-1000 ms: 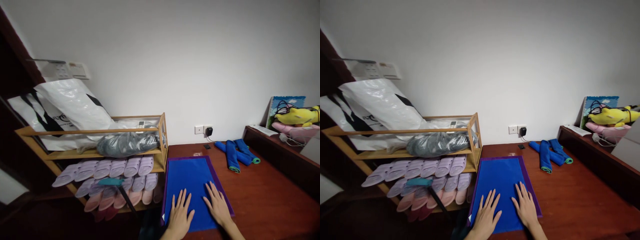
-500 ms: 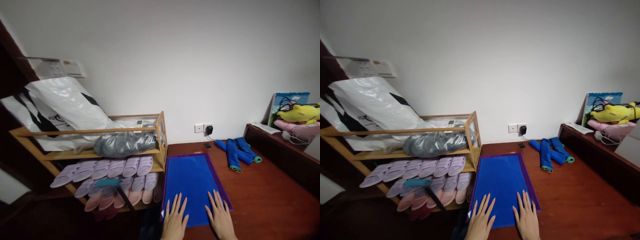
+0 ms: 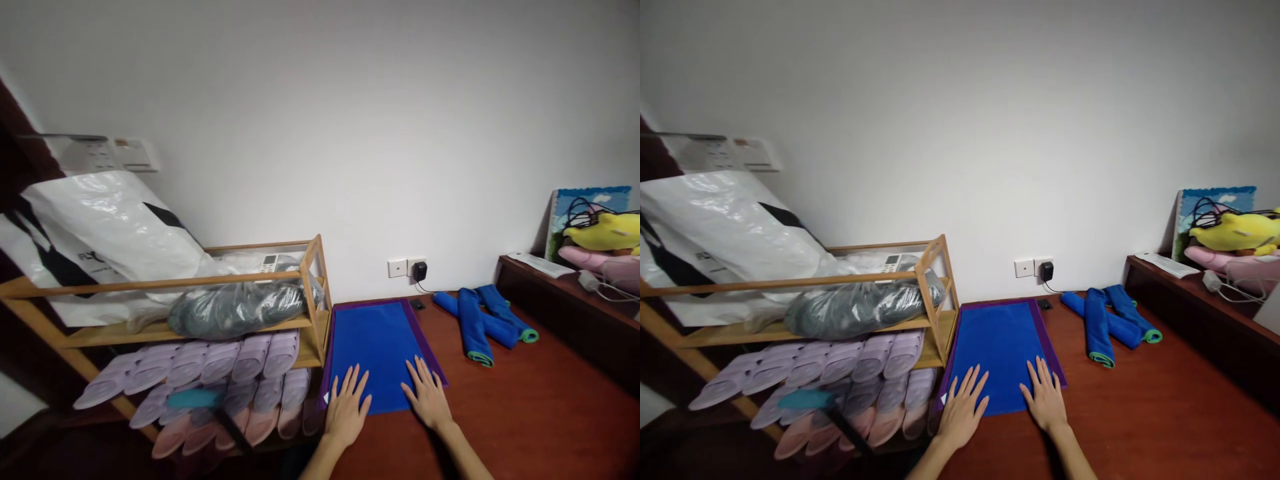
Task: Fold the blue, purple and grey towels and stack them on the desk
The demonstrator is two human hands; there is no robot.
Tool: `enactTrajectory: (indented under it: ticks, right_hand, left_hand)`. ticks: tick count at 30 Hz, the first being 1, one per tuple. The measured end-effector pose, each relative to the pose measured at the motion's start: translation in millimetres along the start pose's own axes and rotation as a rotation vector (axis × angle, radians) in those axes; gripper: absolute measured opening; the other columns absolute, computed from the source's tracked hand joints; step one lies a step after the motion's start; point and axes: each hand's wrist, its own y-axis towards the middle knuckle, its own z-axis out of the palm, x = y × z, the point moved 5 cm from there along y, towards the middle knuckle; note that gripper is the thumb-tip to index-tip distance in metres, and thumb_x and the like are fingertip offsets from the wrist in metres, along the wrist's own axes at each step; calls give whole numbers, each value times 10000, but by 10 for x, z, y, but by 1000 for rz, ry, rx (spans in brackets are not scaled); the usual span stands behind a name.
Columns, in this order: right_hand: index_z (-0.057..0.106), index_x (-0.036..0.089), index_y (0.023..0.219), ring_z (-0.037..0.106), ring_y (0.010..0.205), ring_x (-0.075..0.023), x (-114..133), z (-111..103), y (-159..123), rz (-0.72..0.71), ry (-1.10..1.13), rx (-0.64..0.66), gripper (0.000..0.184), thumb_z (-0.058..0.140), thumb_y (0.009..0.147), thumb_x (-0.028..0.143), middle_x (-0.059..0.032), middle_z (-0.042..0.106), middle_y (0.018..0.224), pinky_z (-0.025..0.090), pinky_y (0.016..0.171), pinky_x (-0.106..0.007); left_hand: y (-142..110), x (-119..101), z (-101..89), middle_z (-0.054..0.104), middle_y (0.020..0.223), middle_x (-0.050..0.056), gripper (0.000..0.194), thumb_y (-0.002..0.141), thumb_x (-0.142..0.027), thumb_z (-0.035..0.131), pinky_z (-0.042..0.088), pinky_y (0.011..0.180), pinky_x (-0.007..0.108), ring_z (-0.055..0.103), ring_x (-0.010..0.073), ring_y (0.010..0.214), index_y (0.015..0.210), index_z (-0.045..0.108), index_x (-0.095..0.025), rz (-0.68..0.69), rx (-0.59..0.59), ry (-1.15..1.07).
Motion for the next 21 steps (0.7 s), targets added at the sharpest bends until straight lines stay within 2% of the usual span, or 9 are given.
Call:
enactTrajectory:
  ticks: [2, 4, 7, 8, 10, 12, 16, 18, 21]
  right_hand:
    - [401, 261, 1386, 211, 1397, -218, -182, -86, 142, -60, 20, 48, 627, 269, 884, 614, -63, 288, 1507, 241, 1096, -477]
    - [541, 253, 1268, 194, 1402, -218, -524, -246, 212, -57, -30, -26, 555, 274, 897, 568, -63, 312, 1498, 248, 1086, -469]
    - [620, 264, 1149, 169, 1405, -250, -1256, -458, 150, 170, -190, -236, 513, 241, 904, 509, -71, 285, 1508, 262, 1039, -538]
    - [605, 274, 1175, 184, 1398, -268, -1481, -476, 98, 251, -225, -267, 519, 247, 891, 521, -84, 286, 1505, 269, 1015, -570]
    - [544, 304, 1253, 214, 1385, -267, -1790, -442, -2, 324, -265, -281, 540, 244, 871, 540, -74, 316, 1490, 287, 984, -586]
    - [517, 292, 1281, 239, 1373, -247, -1899, -373, -79, 327, -287, -282, 565, 213, 867, 528, -62, 367, 1462, 293, 982, -573]
    - [555, 183, 1231, 314, 1331, -253, -1759, -365, -206, 303, -285, -320, 593, 172, 873, 460, -110, 459, 1387, 266, 1007, -558]
    - [571, 158, 1203, 362, 1299, -265, -1669, -497, -267, 281, -227, -349, 583, 181, 875, 441, -134, 502, 1340, 252, 1012, -560]
    - [602, 169, 1156, 419, 1250, -285, -1656, -902, -346, 302, -37, -463, 541, 236, 863, 440, -154, 537, 1289, 275, 979, -578]
  left_hand:
    - [72, 39, 13, 175, 1549, -1, 513, 969, -430, 263, 175, 1109, 555, 162, 237, 1413, 1462, 134, -365, -6, -4, 11]
    - [113, 62, 24, 178, 1549, 1, 519, 968, -428, 261, 172, 1108, 560, 158, 237, 1414, 1463, 119, -365, -7, -8, 20]
    - [158, 84, 43, 187, 1548, -1, 525, 966, -432, 262, 165, 1108, 563, 156, 242, 1414, 1464, 109, -366, -9, -8, 32]
    - [176, 91, 48, 185, 1548, -1, 527, 965, -432, 264, 162, 1110, 562, 156, 245, 1414, 1464, 110, -363, -10, -9, 37]
    - [214, 107, 57, 180, 1550, 3, 529, 963, -430, 270, 158, 1111, 558, 154, 251, 1413, 1466, 121, -354, -13, -9, 45]
    - [251, 124, 68, 178, 1550, 6, 525, 964, -427, 270, 164, 1109, 554, 155, 253, 1413, 1465, 139, -348, -11, -1, 48]
    - [291, 145, 70, 188, 1547, 10, 515, 962, -418, 286, 179, 1106, 539, 166, 245, 1411, 1460, 178, -346, -1, -7, 56]
    - [285, 142, 46, 198, 1545, 18, 519, 959, -391, 307, 183, 1109, 518, 171, 232, 1410, 1461, 190, -330, -1, -48, 66]
    - [225, 97, -14, 217, 1541, 29, 514, 963, -325, 301, 201, 1113, 469, 187, 198, 1407, 1465, 195, -292, 11, -136, 64]
